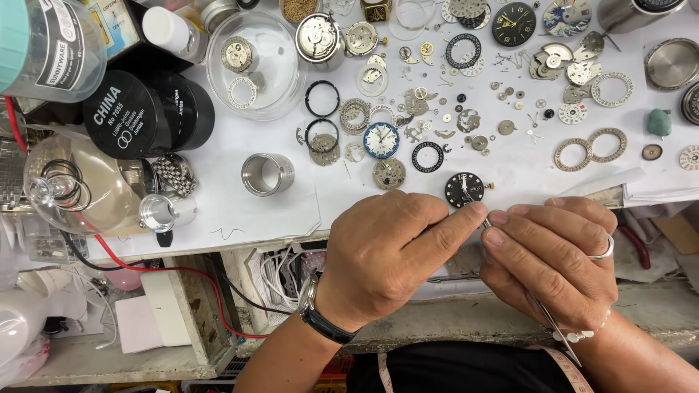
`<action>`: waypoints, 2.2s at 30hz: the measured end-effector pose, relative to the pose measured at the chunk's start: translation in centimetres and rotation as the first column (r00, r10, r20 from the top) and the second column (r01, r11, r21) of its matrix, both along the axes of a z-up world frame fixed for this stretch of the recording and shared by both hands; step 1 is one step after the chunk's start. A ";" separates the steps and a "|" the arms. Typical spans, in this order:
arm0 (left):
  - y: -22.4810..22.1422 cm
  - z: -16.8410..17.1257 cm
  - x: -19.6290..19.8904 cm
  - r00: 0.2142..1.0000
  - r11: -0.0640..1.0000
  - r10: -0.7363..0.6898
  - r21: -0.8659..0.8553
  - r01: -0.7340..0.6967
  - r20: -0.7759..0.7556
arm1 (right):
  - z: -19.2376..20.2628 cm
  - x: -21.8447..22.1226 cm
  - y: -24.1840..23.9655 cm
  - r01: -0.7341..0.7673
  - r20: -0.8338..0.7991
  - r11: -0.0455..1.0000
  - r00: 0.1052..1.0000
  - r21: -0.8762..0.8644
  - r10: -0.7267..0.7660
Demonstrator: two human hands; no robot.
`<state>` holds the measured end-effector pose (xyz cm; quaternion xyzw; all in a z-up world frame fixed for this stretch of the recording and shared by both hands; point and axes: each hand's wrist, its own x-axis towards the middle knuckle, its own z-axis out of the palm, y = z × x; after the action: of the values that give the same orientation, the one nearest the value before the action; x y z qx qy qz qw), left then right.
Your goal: Repairing a watch movement by adjusting tiny internal components using tweezers on a specialized workbench.
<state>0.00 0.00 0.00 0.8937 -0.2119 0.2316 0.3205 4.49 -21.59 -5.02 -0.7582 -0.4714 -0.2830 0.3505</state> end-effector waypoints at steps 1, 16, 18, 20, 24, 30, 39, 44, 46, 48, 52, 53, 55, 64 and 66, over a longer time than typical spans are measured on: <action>0.0 0.0 0.0 1.000 1.000 -0.001 -0.002 0.001 -0.008 | 0.0 0.0 0.0 -0.002 0.006 1.000 1.000 -0.001 0.002; 0.0 0.3 0.2 0.998 0.999 -0.015 -0.035 0.013 -0.058 | 0.2 0.1 0.3 0.001 0.018 1.000 1.000 -0.004 -0.001; 0.0 0.2 0.2 0.998 0.999 -0.015 -0.042 0.012 -0.056 | 0.3 0.1 0.2 0.003 0.019 1.000 1.000 0.002 -0.003; 0.0 0.1 0.2 0.999 1.000 0.010 -0.025 -0.011 -0.045 | 0.3 0.0 0.2 0.008 -0.005 1.000 1.000 0.003 -0.008; -0.1 0.1 0.0 0.997 0.999 0.030 -0.036 -0.033 -0.074 | 0.3 -0.2 0.1 0.021 -0.011 0.999 1.000 0.035 -0.020; -1.1 0.7 0.4 0.966 0.975 0.180 -0.097 -0.200 -0.184 | 0.0 -0.3 -0.9 -0.013 -0.065 0.997 0.998 0.073 0.017; -1.9 1.0 0.3 0.926 0.958 0.280 0.019 -0.285 -0.254 | -0.3 -0.1 -1.6 -0.027 -0.102 0.977 0.994 0.211 0.049; -2.2 2.6 0.4 0.867 0.934 0.274 -0.102 -0.343 -0.416 | 0.1 -0.1 -1.9 -0.059 -0.130 0.969 0.987 0.238 0.092; -2.2 3.0 0.6 0.871 0.927 0.226 -0.178 -0.330 -0.437 | 0.3 -0.1 -2.0 -0.065 -0.139 0.968 0.985 0.244 0.101; -2.1 3.1 0.8 0.875 0.912 0.179 -0.257 -0.319 -0.450 | 0.5 -0.1 -1.9 -0.074 -0.142 0.966 0.984 0.247 0.112; -2.0 2.9 0.7 0.875 0.908 0.162 -0.277 -0.313 -0.457 | 0.8 0.0 -1.9 -0.094 -0.155 0.967 0.979 0.236 0.133; -2.0 2.9 0.7 0.874 0.910 0.158 -0.276 -0.309 -0.459 | 0.8 0.1 -1.8 -0.104 -0.152 0.965 0.978 0.240 0.143; -2.0 3.1 0.7 0.872 0.908 0.163 -0.276 -0.316 -0.462 | 0.9 0.1 -1.7 -0.111 -0.152 0.965 0.977 0.240 0.150; -1.8 3.2 0.7 0.871 0.919 0.162 -0.252 -0.304 -0.464 | 0.7 0.0 -1.6 -0.097 -0.141 0.965 0.981 0.242 0.134; -1.8 3.2 0.7 0.874 0.920 0.163 -0.251 -0.303 -0.457 | 0.7 0.0 -1.5 -0.093 -0.141 0.966 0.981 0.240 0.130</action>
<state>0.67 -1.81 3.21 0.8790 0.0137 0.0981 0.4665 4.47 -23.12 -4.32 -0.7039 -0.4484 -0.2559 0.4879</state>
